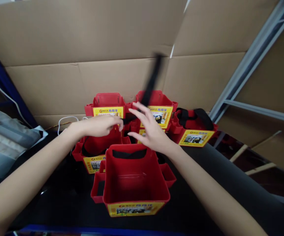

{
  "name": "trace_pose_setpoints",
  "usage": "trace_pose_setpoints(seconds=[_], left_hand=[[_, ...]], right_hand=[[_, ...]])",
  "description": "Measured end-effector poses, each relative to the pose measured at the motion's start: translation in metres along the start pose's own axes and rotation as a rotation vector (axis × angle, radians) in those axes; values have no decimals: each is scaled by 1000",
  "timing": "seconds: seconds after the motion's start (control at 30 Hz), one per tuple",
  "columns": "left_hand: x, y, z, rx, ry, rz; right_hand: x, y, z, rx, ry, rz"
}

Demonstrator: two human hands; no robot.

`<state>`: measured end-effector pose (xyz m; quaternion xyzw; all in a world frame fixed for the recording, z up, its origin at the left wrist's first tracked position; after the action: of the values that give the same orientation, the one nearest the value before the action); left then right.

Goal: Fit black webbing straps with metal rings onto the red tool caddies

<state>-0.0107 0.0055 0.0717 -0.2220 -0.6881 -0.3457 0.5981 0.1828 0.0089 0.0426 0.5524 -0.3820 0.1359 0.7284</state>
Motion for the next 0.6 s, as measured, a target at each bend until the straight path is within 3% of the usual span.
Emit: trace_pose_setpoints(seconds=[0.07,0.13,0.23,0.3,0.43,0.5,0.6], left_hand=[[-9,13,-9,-31,44,107],[-12,15,-11,-25,63,108],[-9,-2,0,29,35,72],[-7,-20,15,102,7,77],[-8,-38,32,160,-71,81],[-8,-27,22,104,-118,-35],[-14,10,-6,84,-190,-250]], right_hand=[[-2,10,-3,57,-86,3],[-9,13,-12,33,-39,153],[-15,3,-36,-140,163,415],[-10,-9,-55,-220,254,496],[12,-23,-82,-252,138,367],[16,-19,-78,-199,53,309],[10,-2,-58,-111,0,286]])
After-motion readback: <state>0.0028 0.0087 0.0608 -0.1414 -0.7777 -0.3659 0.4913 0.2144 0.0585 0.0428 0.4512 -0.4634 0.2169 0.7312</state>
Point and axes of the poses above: each hand's wrist, its own y-axis towards the middle knuckle, its own x-axis out of the back of the hand, z = x × y, the point moved 2 cm from there along y, towards the middle knuckle, and after that the axes turned 2 degrees about -z, right-handed, at the moved point
